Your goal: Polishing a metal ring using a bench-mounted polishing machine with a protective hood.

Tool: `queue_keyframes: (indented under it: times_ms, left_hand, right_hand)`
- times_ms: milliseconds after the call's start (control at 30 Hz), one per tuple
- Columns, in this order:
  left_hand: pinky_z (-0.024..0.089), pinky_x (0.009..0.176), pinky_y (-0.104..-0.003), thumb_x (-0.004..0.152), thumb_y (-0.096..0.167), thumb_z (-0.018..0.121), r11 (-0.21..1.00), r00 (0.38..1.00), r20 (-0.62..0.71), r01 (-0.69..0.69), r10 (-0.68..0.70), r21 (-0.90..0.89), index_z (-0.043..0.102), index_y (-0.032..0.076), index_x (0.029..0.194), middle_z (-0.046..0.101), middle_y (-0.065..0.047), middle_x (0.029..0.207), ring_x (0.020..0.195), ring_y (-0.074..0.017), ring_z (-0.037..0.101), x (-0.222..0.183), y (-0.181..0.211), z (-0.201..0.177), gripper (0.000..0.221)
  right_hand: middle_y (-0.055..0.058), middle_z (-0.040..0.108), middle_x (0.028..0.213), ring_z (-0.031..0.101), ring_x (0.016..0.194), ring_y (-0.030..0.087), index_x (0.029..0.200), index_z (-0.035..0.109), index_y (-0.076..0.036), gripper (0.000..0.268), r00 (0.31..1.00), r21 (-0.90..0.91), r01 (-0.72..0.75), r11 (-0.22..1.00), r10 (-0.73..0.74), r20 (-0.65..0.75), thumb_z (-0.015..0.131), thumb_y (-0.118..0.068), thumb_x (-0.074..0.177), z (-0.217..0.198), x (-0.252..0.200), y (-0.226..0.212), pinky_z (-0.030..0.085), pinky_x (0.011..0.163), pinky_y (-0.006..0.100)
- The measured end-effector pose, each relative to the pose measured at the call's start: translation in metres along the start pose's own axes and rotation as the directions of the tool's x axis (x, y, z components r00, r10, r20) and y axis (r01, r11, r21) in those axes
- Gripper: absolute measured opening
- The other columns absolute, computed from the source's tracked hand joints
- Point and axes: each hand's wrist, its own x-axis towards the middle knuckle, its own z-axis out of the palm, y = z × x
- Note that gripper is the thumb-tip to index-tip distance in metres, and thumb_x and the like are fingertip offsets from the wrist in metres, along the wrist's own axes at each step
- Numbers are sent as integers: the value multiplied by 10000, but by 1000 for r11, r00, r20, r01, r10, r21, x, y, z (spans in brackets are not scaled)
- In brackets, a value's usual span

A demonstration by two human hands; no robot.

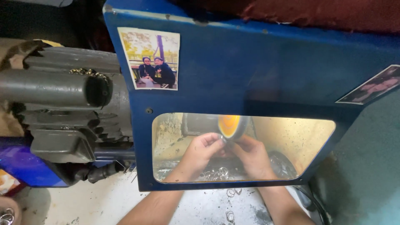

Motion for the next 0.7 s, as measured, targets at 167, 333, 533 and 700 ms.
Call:
queue_keyframes:
  times_ms: [167,333,533,700]
  left_hand:
    - [637,817,-346,965,165,720,1000,1000,12,-8,8,-5,730,19,1054,764,-60,885,818,-158,752,-4,7,4,172]
    - [630,792,-320,976,170,696,1000,1000,4,-12,12,-26,724,9,1072,752,-56,859,783,-146,744,-1,1,1,189]
    - [595,747,-278,941,237,717,998,992,117,-59,57,8,743,44,1022,749,-51,853,741,-130,696,-10,8,1,211]
    - [621,820,-357,941,121,729,998,997,40,-63,64,-30,736,-5,1046,762,-93,871,829,-176,746,-11,16,9,164]
  right_hand:
    - [144,805,1120,691,1170,234,1137,769,-32,294,997,38,52,998,-49,-67,767,-214,906,6,-8,-10,535,1040,492]
    - [153,817,1025,734,1089,231,1070,774,-22,206,976,4,189,982,-187,-109,743,-171,932,9,0,10,570,985,474]
    - [52,820,976,746,919,154,975,804,-75,213,950,73,197,978,-172,-259,827,-199,803,14,-7,7,584,843,301]
    - [133,777,893,712,918,181,969,766,-8,125,937,49,334,941,-326,-128,762,-112,898,7,-2,15,593,888,459]
